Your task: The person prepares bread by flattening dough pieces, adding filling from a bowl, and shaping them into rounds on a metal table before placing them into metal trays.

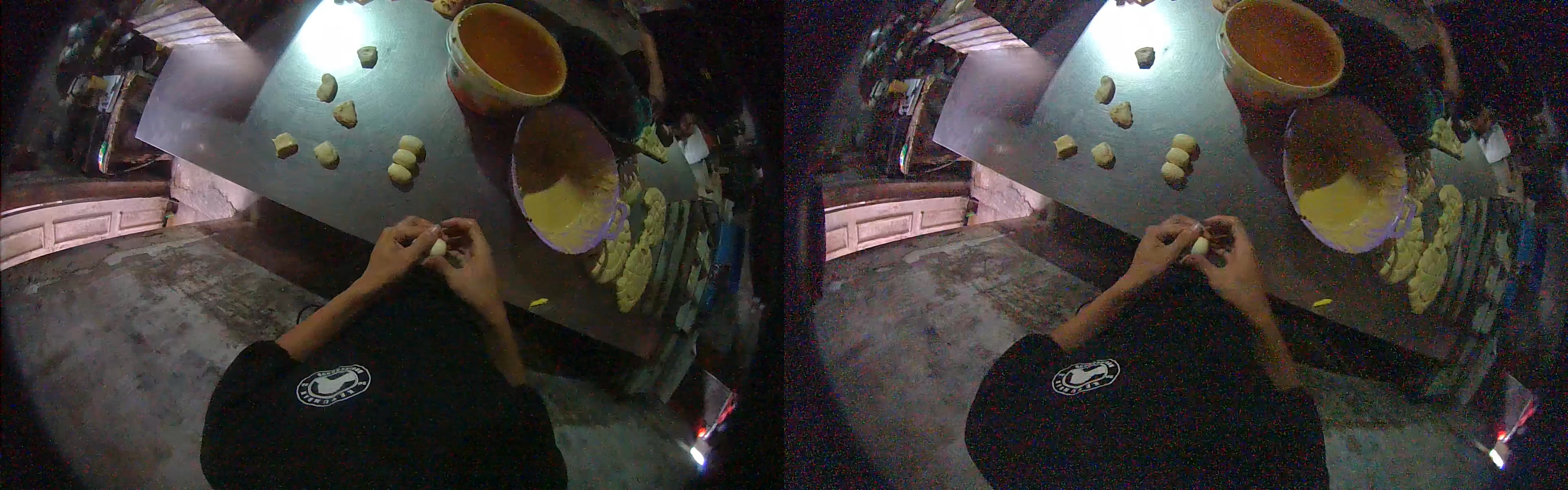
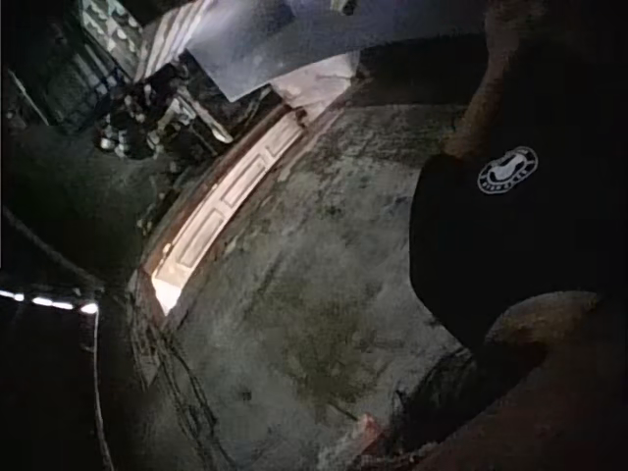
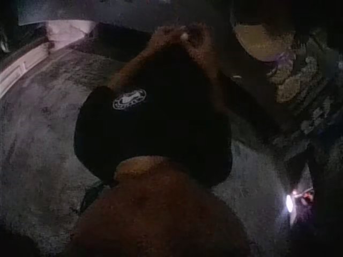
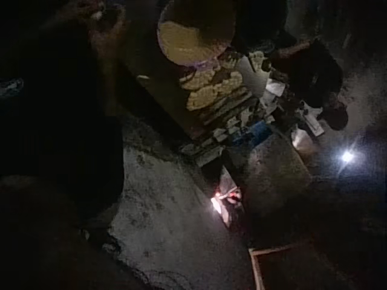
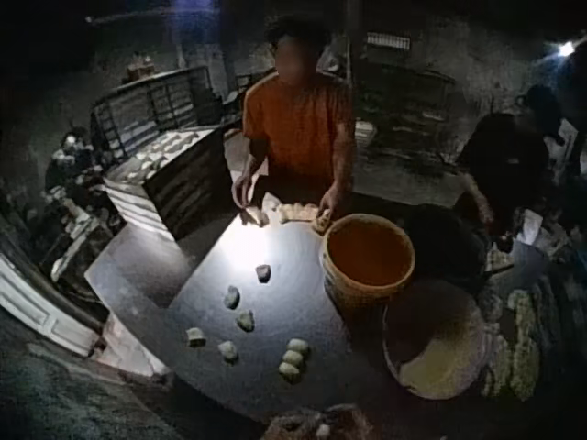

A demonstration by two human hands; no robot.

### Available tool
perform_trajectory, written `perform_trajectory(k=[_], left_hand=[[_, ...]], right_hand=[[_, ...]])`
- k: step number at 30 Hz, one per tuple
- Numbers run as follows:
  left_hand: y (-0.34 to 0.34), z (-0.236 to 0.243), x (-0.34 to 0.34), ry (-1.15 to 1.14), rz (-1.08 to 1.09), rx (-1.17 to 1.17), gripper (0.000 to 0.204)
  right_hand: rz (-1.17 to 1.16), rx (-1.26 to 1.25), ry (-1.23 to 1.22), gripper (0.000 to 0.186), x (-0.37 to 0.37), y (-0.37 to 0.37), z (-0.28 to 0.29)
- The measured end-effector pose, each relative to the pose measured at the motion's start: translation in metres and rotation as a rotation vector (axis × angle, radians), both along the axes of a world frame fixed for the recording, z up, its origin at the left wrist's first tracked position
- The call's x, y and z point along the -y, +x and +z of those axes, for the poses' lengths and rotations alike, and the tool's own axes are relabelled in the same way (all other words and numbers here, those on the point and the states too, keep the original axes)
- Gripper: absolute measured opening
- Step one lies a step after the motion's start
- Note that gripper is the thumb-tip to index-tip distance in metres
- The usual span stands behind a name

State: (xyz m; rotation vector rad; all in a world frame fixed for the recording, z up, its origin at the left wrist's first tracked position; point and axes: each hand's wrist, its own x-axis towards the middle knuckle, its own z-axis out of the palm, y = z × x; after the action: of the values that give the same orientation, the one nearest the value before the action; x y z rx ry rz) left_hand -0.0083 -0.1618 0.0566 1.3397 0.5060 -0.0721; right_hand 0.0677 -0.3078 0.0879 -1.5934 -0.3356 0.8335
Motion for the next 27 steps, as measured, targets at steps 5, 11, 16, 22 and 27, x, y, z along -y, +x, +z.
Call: perform_trajectory(k=[5, 11, 16, 22, 27], left_hand=[[0.010, -0.018, -0.043, 0.323, 0.325, 0.260, 0.025], [0.019, -0.043, -0.155, 0.457, 0.295, 0.096, 0.022], [0.026, -0.057, -0.219, 0.617, 0.200, 0.109, 0.019], [0.021, -0.057, -0.235, 0.628, 0.148, 0.097, 0.019], [-0.003, -0.054, -0.226, 0.530, 0.383, -0.016, 0.019]], right_hand=[[0.042, -0.043, -0.116, 0.048, -0.055, 0.018, -0.019], [-0.071, 0.790, -0.470, 0.043, -0.078, 0.029, -0.070], [-0.081, 0.739, -0.470, 0.057, -0.088, 0.030, -0.083], [0.041, 0.659, -0.541, 0.065, -0.095, 0.043, -0.081], [-0.014, 0.531, -0.235, 0.034, -0.148, 0.038, -0.053]])
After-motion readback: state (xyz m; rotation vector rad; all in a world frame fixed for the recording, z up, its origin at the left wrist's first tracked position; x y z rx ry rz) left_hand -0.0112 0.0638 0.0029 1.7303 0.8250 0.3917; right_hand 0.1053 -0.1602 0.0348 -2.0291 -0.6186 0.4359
